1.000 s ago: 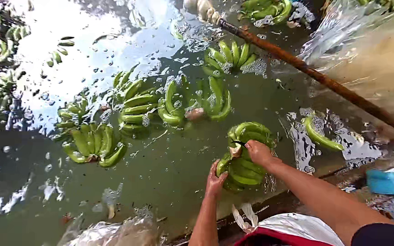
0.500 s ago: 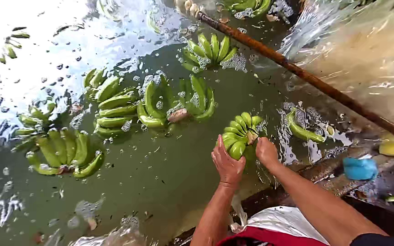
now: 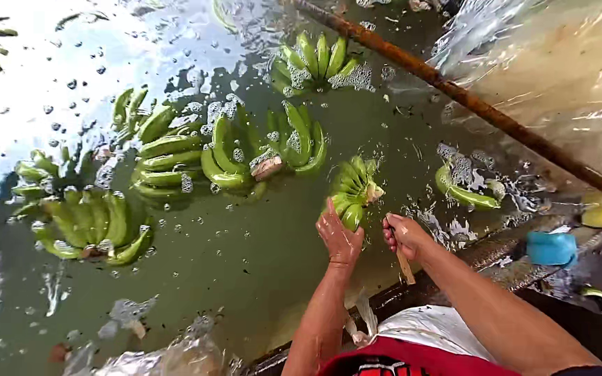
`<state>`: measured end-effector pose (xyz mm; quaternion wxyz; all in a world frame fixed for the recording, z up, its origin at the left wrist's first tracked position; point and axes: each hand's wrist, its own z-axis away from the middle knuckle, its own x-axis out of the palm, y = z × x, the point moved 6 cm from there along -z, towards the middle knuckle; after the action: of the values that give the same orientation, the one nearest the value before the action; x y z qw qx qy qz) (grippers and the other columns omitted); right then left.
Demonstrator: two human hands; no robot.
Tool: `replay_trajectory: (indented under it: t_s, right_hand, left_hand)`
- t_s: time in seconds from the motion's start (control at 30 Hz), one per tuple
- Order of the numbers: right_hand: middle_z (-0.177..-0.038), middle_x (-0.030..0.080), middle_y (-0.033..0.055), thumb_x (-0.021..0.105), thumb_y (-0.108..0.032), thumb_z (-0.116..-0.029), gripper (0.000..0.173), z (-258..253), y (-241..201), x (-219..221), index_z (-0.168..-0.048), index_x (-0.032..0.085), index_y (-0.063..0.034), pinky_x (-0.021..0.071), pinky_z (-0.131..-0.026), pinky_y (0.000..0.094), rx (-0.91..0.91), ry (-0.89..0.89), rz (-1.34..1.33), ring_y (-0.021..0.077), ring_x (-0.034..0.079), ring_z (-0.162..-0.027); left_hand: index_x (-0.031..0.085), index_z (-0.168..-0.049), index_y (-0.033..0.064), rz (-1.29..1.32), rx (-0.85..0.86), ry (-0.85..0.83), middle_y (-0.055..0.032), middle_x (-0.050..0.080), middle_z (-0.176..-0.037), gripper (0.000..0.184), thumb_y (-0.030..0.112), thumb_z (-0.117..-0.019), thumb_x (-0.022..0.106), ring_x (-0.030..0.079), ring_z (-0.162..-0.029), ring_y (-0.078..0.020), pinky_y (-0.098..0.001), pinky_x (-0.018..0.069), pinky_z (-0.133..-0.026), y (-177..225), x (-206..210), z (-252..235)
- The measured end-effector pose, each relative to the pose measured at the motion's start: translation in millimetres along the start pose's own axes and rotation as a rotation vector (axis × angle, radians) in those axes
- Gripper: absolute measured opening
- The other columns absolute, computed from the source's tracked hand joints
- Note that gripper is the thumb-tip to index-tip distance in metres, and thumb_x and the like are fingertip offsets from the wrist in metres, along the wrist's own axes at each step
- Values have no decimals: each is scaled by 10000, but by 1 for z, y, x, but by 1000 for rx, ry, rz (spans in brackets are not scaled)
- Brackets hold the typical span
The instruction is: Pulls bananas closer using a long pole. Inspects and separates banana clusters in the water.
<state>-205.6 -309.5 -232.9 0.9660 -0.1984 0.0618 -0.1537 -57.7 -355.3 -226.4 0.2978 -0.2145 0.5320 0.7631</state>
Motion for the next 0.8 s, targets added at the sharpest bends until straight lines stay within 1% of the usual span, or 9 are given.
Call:
replay_trajectory:
  t_s: [0.07,0.2,0.27,0.33,0.4,0.5,0.6,0.7,0.8]
  right_hand:
    - [-708,475,-9,253,-306,-1154,341,-11,-15,-10,-1074,486,-70,416,-478,189,-61,47,-31,60,450,-497]
    - [-929,591,66,255,-453,-1130,547,-25,-32,13,-1482,409,-64,424,-528,217,-191,-37,140,73,488,-565]
    - [-925,552,90,420,-390,-1113,498,-28,-32,38,-1436,408,-11,467,-587,258,-322,-65,344,104,507,-616]
    - [-1114,634,265,656,-300,-1019,572,-29,-34,50,-1409,455,67,534,-845,473,-423,-13,579,318,645,-918]
    - [-1184,633,324,694,-262,-985,561,-26,-35,57,-1370,496,96,471,-994,593,-484,-43,830,444,627,-1120]
    - [-1299,608,305,597,-218,-1033,442,-18,-20,70,-1358,537,75,443,-1027,626,-557,-215,1227,467,596,-1216]
    - [-1406,544,296,567,-31,-997,412,-5,5,76,-1405,546,22,472,-968,658,-639,-394,1459,507,601,-1193]
    - [-1316,621,274,609,-17,-970,365,6,-1,57,-1334,631,-3,490,-938,652,-800,-504,1453,482,635,-1148]
    - [-1178,689,293,664,-80,-987,320,18,-77,-25,-1271,659,68,502,-964,644,-994,-40,1067,466,673,-1089]
  left_hand:
    - [300,-1549,-96,75,-21,35,-390,489,-1417,986,85,-739,831,458,-1336,-542,-595,338,-1145,-12,-1,5]
    - [303,-1519,-144,225,-84,86,-409,489,-1371,979,146,-756,844,480,-1291,-535,-574,394,-1105,-28,-2,27]
    - [333,-1497,-158,282,-106,31,-414,446,-1423,954,160,-764,855,459,-1333,-519,-539,393,-1129,-34,0,44]
    - [353,-1478,-171,350,-105,-108,-397,430,-1453,874,149,-816,826,484,-1343,-457,-476,415,-1132,-46,2,61]
    - [450,-1424,-146,455,-143,-278,-322,536,-1398,608,128,-937,690,573,-1278,-344,-421,472,-1084,-69,2,72]
    - [525,-1322,-116,578,-337,-293,-238,622,-1230,383,165,-1066,479,627,-1080,-243,-405,520,-935,-111,-7,66]
    - [336,-1522,-80,576,-387,-136,-300,484,-1461,546,208,-1082,485,552,-1276,-319,-456,473,-1044,-124,-28,32]
    - [198,-1585,-55,507,-312,-115,-311,331,-1585,744,185,-1018,615,399,-1454,-361,-464,377,-1175,-122,-39,-10]
    - [328,-1523,-59,398,-341,-189,-299,488,-1465,741,165,-944,732,519,-1353,-343,-464,443,-1122,-128,-32,-29]
